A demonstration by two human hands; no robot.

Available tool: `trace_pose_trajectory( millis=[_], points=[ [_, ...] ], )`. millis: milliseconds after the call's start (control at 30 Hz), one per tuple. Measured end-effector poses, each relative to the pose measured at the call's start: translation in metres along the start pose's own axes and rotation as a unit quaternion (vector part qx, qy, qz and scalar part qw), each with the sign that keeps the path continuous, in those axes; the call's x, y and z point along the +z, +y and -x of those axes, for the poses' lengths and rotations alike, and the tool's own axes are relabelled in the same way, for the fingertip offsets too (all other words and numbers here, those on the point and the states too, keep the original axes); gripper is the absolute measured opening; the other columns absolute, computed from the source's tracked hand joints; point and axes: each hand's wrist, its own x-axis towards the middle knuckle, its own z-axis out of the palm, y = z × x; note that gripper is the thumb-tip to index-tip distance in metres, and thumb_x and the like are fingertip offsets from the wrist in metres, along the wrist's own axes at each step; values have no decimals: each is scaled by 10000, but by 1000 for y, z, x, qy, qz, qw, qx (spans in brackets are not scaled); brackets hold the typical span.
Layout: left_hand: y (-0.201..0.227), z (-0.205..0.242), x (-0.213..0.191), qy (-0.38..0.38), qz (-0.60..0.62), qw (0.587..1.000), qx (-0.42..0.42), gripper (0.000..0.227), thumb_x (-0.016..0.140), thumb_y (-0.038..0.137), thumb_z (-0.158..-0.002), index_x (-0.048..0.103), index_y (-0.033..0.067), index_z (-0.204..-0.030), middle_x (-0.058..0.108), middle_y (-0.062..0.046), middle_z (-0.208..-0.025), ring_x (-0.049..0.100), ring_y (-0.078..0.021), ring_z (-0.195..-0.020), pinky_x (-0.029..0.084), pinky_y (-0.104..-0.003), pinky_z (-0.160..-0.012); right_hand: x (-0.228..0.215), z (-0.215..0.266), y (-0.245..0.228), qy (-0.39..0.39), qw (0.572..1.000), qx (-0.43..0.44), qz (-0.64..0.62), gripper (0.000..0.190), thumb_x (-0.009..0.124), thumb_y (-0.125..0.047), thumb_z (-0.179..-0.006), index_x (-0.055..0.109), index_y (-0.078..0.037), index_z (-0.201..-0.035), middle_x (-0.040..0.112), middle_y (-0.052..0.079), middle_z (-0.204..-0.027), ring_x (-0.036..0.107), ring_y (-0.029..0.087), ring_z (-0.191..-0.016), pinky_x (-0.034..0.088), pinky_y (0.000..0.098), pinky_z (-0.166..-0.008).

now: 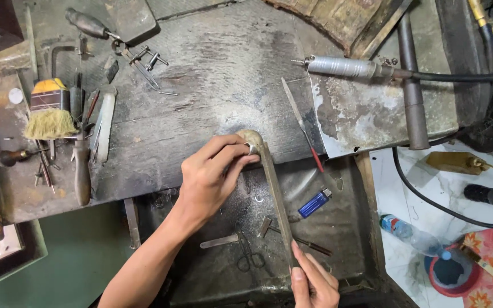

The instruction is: Filing the outer surface of a metal ring at a jeweler's workbench to smooth it.

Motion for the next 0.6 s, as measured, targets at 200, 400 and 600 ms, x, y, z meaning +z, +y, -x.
trace_pose_trajectory(
  millis=[200, 400, 600],
  points=[
    [-2, -4, -2, -20, -40, 998, 32, 131, 759, -47, -882, 682, -45, -988, 677, -121, -1076, 700, -233, -777, 562, -329, -668, 2, -2, 6, -35, 999, 31, -20, 410, 576, -45, -828, 667, 56, -1214, 802, 140, -793, 574, 67, -429, 431, 189, -368],
    [-3, -4, -6, -35, 45, 998, -1, 163, 721, -112, -855, 684, -42, -997, 681, -114, -1115, 661, -181, -780, 527, -281, -673, 18, -44, -14, -82, 993, -46, -78, 425, 536, -16, -874, 582, 119, -1274, 645, 53, -623, 460, 70, -413, 340, 187, -320],
    [-6, -5, -4, -21, 44, 999, 6, 143, 762, -89, -836, 708, -41, -960, 699, -99, -1081, 618, -157, -714, 479, -270, -610, 36, -114, -37, -118, 985, -122, -34, 391, 540, -59, -948, 581, 71, -1314, 627, 31, -681, 362, 61, -451, 230, 217, -359]
  ],
)
